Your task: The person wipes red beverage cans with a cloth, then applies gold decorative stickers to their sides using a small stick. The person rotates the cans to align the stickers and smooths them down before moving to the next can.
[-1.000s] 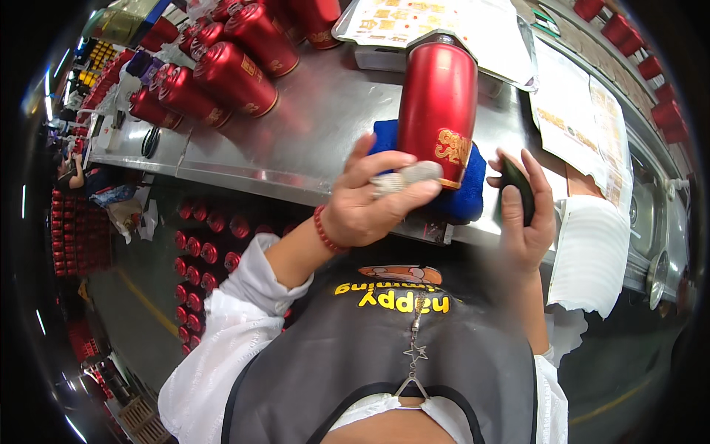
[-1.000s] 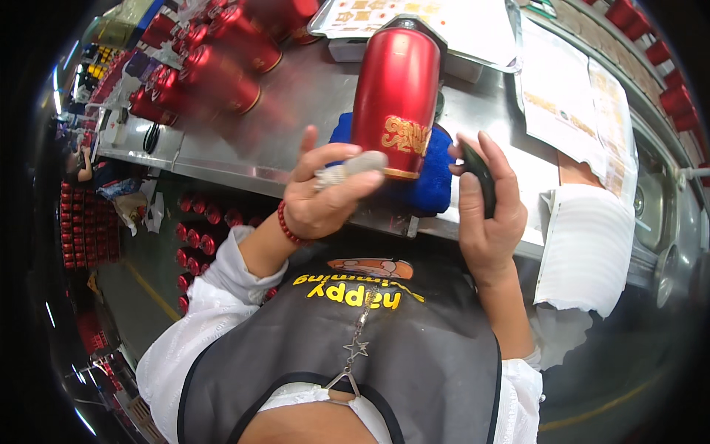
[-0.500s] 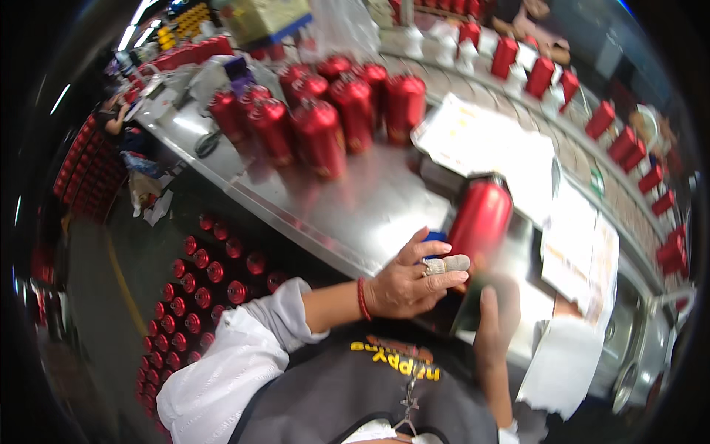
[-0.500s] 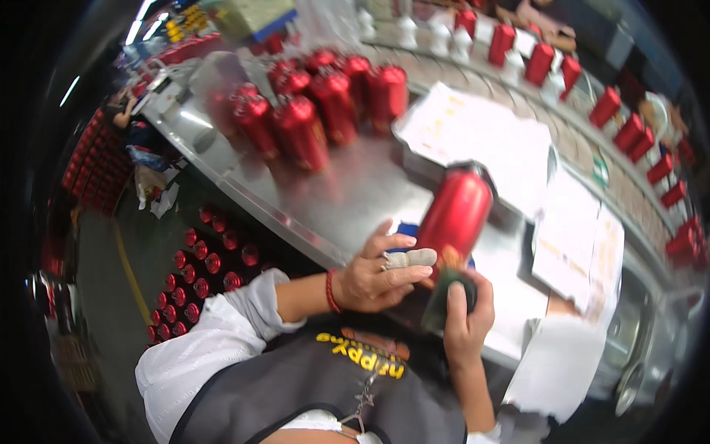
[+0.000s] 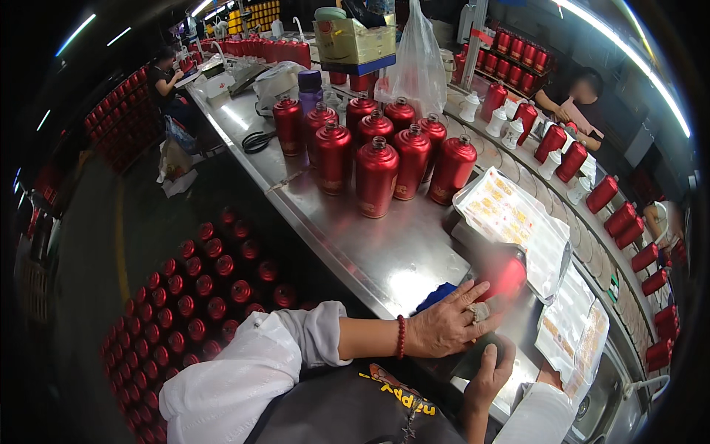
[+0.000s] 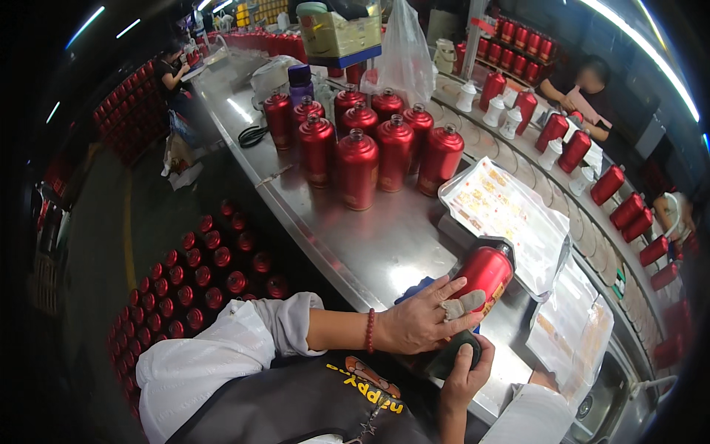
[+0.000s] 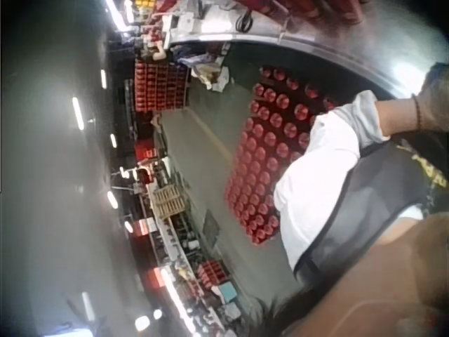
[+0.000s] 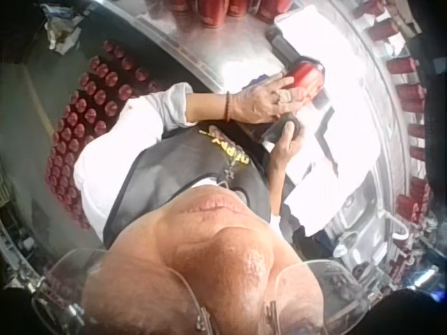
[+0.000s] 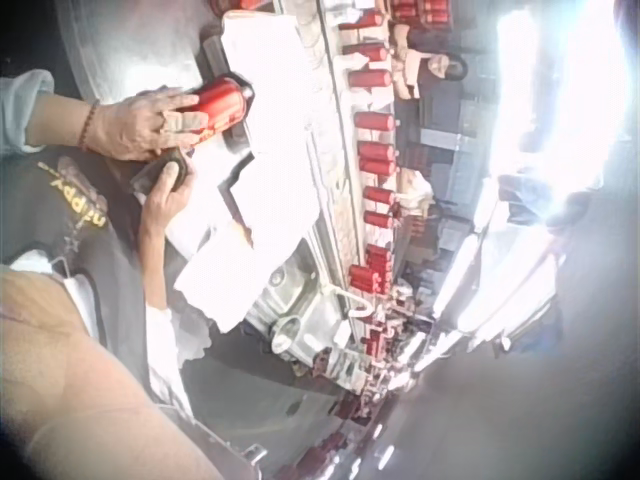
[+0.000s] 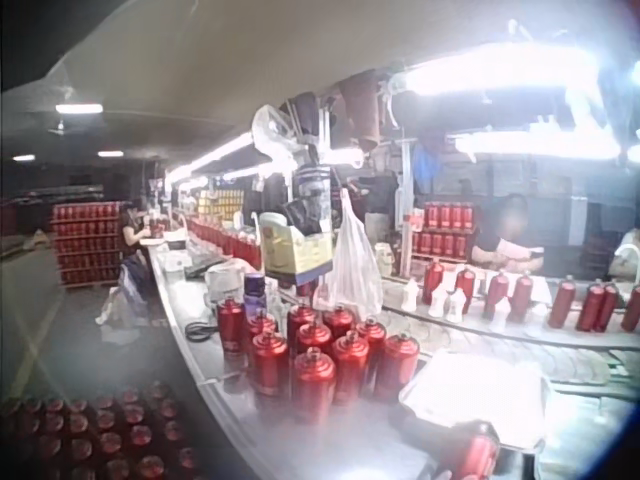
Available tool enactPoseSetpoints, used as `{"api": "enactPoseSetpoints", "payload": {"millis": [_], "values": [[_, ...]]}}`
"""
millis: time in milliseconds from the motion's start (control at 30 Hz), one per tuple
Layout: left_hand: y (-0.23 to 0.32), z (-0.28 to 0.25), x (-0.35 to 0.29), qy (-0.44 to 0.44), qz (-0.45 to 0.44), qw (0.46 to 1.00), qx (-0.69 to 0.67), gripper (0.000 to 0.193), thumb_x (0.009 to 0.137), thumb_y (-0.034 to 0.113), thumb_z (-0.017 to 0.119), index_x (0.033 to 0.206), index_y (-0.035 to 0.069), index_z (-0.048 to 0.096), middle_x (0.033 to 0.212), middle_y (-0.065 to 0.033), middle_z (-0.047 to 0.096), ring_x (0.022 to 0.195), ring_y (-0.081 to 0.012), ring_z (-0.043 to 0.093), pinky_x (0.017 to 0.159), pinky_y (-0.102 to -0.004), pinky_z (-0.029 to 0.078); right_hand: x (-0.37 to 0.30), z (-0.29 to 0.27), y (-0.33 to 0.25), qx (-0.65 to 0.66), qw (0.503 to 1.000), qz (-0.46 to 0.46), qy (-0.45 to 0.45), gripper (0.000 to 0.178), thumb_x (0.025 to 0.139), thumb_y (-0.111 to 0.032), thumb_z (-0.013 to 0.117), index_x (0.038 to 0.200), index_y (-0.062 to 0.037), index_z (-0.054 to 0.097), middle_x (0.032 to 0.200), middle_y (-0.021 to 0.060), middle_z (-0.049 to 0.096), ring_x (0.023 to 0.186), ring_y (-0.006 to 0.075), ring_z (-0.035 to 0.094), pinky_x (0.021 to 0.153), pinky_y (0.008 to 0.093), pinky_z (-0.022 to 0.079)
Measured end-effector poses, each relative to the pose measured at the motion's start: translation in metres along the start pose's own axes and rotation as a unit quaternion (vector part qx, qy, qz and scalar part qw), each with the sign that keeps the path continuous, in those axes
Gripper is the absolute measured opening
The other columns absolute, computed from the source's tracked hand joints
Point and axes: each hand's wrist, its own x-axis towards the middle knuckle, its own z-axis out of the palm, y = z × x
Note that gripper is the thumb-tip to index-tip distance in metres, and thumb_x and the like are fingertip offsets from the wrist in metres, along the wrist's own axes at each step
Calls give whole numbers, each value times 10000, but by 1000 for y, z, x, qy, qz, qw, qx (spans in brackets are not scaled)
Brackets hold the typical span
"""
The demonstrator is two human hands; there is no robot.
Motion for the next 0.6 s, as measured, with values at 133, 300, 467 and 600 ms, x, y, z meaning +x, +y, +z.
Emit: {"api": "enactPoseSetpoints", "payload": {"millis": [133,300,467,600], "values": [[-9,4,-31,22,-95,988,-118,707,840,214,752,1457,59,444,1452,-210,461,1378,-420,413,1126,-630,318,-2,-3,8,22,1000,2,-1,210,976,-143,564,1130,-1,560,975,59,600,879,116,553,806,253,470],[4,-14,-9,-26,-64,995,75,723,853,325,735,1477,104,441,1417,-221,512,1316,-449,470,1128,-605,311,2,-4,7,-22,1000,-8,-7,198,970,-124,573,1120,6,577,954,64,614,849,117,565,789,263,480],[-7,0,-11,1,-40,999,-27,712,836,261,755,1461,84,463,1433,-228,504,1329,-450,475,1100,-561,379,1,-6,-2,-4,1000,9,3,186,966,-125,584,1102,1,596,883,62,634,800,110,579,740,267,488],[-7,-4,-29,-11,-132,991,-33,702,840,284,756,1458,108,474,1469,-182,489,1344,-441,459,1143,-575,301,3,-5,4,17,1000,5,-12,182,963,-118,586,1098,5,597,837,49,645,758,102,586,698,264,496]]}}
